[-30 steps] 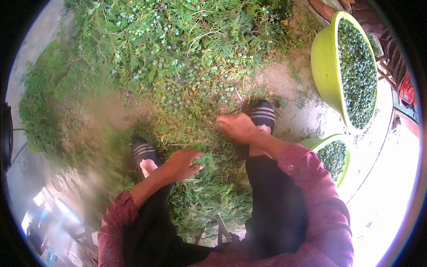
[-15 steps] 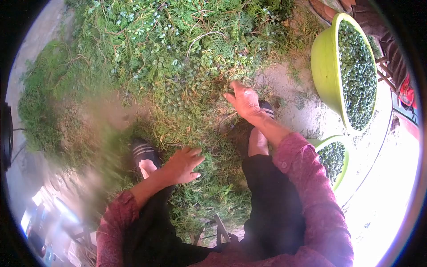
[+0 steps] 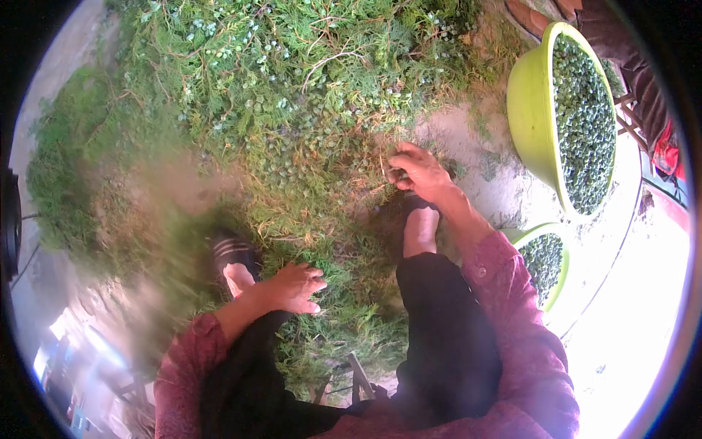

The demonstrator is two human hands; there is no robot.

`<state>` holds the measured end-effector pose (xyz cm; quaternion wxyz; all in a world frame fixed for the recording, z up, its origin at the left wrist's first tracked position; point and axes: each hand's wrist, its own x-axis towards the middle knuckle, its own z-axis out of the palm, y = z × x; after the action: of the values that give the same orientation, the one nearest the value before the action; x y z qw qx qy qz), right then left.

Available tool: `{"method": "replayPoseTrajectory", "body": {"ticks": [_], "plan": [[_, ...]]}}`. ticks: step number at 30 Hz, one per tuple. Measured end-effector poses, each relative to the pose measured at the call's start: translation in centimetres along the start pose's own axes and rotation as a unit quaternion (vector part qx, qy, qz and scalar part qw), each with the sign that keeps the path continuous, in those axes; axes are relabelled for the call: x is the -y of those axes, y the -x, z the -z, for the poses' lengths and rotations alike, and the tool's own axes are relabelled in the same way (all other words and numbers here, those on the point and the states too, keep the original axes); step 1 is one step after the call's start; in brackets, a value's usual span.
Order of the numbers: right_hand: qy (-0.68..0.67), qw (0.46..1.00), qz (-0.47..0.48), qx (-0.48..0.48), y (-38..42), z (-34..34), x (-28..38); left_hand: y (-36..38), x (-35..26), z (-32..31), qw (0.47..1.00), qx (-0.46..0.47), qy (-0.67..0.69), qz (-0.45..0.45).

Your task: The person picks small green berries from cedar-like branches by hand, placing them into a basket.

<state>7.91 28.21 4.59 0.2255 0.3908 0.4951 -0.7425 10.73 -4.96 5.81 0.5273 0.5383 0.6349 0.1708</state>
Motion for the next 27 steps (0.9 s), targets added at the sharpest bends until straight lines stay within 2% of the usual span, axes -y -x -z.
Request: {"method": "replayPoseTrajectory", "body": {"ticks": [1,2,3,4,5,7,8,9,11,12,13,14,17,19,20,21,22,23,25,27], "plan": [[-0.002,1.000,0.000,-0.001,-0.3,-0.8,0.4,0.0,0.1,-0.1,1.000,0.001,0.000,0.007],[0.135,0.989,0.041,-0.035,-0.8,-1.7,0.9,0.0,0.1,-0.1,1.000,0.003,-0.002,0.006],[0.270,0.957,0.080,-0.069,-1.3,-2.3,1.2,0.1,0.1,0.0,1.000,0.003,-0.002,0.006],[0.407,0.891,0.166,-0.113,-2.3,-2.3,0.6,0.1,0.2,0.1,1.000,0.002,-0.002,0.006],[0.407,0.891,0.167,-0.113,-3.4,-2.0,-0.2,0.1,0.2,0.0,1.000,0.002,-0.002,0.006],[0.497,0.792,0.344,-0.087,-4.8,-1.6,-1.3,0.1,0.4,-0.1,1.000,0.003,0.008,0.012],[0.502,0.779,0.363,-0.099,-4.6,-2.0,-1.3,0.2,0.6,-0.4,1.000,0.003,0.008,0.013],[0.502,0.779,0.362,-0.099,-4.1,-2.6,-0.5,0.1,0.7,-0.6,1.000,-0.005,0.013,0.008],[0.406,0.904,0.120,-0.064,-3.0,-3.2,0.9,0.1,0.8,-0.8,1.000,-0.014,0.019,0.002],[0.407,0.903,0.119,-0.065,-2.5,-2.2,0.9,0.1,0.8,-0.8,1.000,-0.013,0.016,-0.001],[0.240,0.968,0.070,0.027,-1.9,-0.4,1.0,0.1,0.9,-0.8,1.000,-0.013,0.014,-0.004],[0.065,0.991,0.018,0.118,-1.2,0.0,1.6,0.2,1.0,-0.6,1.000,-0.016,0.014,-0.004],[0.032,0.997,0.006,0.064,0.8,-0.8,1.8,0.1,0.8,-0.5,1.000,-0.001,0.019,0.000],[0.074,0.997,0.003,0.036,-0.6,-1.5,1.0,0.1,0.8,-0.6,1.000,-0.010,-0.003,-0.002],[0.258,0.963,0.071,0.009,-1.3,-2.2,0.8,0.3,0.8,-0.6,1.000,-0.006,-0.005,-0.001],[0.433,0.891,0.137,-0.020,-1.9,-2.7,0.6,0.4,0.9,-0.6,1.000,-0.007,-0.002,-0.002],[0.479,0.848,0.222,-0.045,-2.1,-2.9,0.0,0.4,0.9,-0.5,1.000,-0.010,0.002,-0.003],[0.480,0.848,0.223,-0.045,-2.6,-2.8,-0.5,0.4,1.0,-0.6,1.000,-0.012,0.002,-0.003],[0.601,0.736,0.307,-0.056,-3.4,-2.4,-1.8,0.5,1.1,-0.9,0.999,-0.037,0.010,-0.007],[0.592,0.752,0.285,-0.050,-2.9,-2.9,-1.0,0.2,1.1,-0.8,1.000,-0.019,0.007,-0.002]]}}
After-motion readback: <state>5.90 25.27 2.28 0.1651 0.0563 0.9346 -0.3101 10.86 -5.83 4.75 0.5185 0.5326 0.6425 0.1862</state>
